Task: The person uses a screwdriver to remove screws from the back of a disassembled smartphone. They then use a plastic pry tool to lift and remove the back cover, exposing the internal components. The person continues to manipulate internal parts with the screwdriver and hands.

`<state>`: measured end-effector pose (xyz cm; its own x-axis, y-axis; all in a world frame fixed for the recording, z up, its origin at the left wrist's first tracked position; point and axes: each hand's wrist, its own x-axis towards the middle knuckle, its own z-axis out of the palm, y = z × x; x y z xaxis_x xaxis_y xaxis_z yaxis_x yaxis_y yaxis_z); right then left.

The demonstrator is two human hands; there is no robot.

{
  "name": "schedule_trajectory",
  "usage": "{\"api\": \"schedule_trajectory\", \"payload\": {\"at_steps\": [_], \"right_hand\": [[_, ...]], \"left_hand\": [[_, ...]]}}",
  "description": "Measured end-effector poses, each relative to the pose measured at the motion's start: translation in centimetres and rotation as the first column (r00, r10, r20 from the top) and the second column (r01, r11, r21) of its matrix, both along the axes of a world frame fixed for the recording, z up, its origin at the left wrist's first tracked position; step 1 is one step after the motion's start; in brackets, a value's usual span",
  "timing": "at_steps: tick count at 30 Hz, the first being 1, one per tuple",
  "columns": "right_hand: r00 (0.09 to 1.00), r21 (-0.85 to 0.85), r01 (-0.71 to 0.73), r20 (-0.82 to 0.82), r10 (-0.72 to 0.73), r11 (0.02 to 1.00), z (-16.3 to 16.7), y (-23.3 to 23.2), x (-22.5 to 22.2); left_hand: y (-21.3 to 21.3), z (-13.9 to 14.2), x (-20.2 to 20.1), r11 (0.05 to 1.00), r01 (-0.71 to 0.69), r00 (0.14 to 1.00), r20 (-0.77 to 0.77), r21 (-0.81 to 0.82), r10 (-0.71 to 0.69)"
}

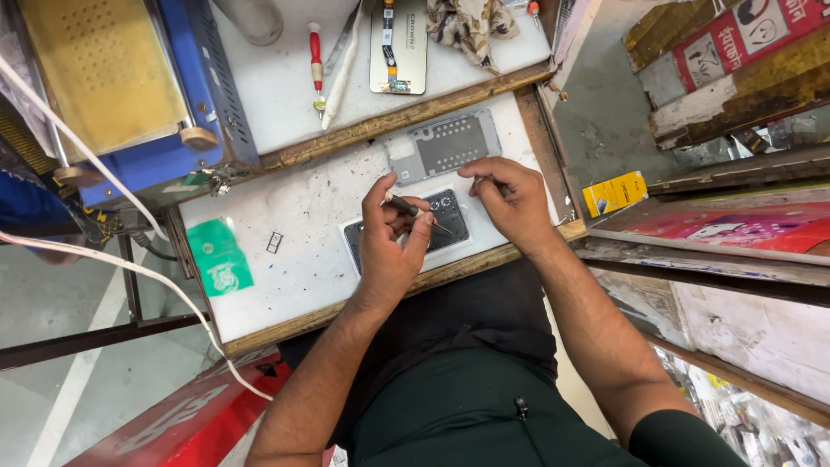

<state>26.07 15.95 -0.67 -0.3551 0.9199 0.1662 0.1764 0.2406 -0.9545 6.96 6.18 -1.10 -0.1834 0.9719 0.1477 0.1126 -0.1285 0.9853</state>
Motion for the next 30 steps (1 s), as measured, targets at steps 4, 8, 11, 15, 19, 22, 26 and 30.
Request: {"api": "schedule_trajectory", "payload": {"at_steps": [4,8,11,15,19,22,26,30], "right_hand": [[0.986,0.149,-0.072,0.158,0.049,0.986,1.6,-1.0,0.8],[0.964,0.207,-0.106,0.26,0.05,0.973,2.6,-3.3,1.8],[0.955,0.233,-0.092,0.295,0.02,0.968,2.5,-4.8,1.9],[0.945,0.329,-0.11,0.328,-0.005,0.938,1.9,-5.8,1.4],[0.906,0.359,-0.155,0.422,-0.012,0.92,1.6,-6.4,0.9],[0.898,0.365,-0.177,0.441,-0.002,0.914,1.6,-6.5,0.7],[0.885,0.374,-0.19,0.466,-0.007,0.908,1.3,-6.5,0.9],[0.866,0.388,-0.22,0.501,-0.004,0.895,1.0,-6.7,1.3]], "left_hand": [[0.0,-0.3,0.1,1.0,0.004,1.0,-0.021,0.025,-0.004],[-0.7,-0.3,-0.6,1.0,-0.006,0.999,-0.033,0.015,0.007],[-1.4,-0.2,-1.5,0.999,-0.038,0.999,-0.017,-0.035,0.037],[-2.2,-0.2,-2.0,0.999,-0.018,1.0,0.014,-0.033,0.019],[-2.4,-0.3,-1.9,1.0,0.002,1.0,-0.014,-0.026,-0.002],[-2.2,-0.4,-1.6,1.0,0.014,0.999,-0.052,-0.008,-0.014],[-2.2,-0.4,-1.1,1.0,0.0,0.996,-0.086,-0.004,-0.001],[-2.3,-0.4,-1.0,1.0,0.004,0.992,-0.123,-0.008,-0.004]]}}
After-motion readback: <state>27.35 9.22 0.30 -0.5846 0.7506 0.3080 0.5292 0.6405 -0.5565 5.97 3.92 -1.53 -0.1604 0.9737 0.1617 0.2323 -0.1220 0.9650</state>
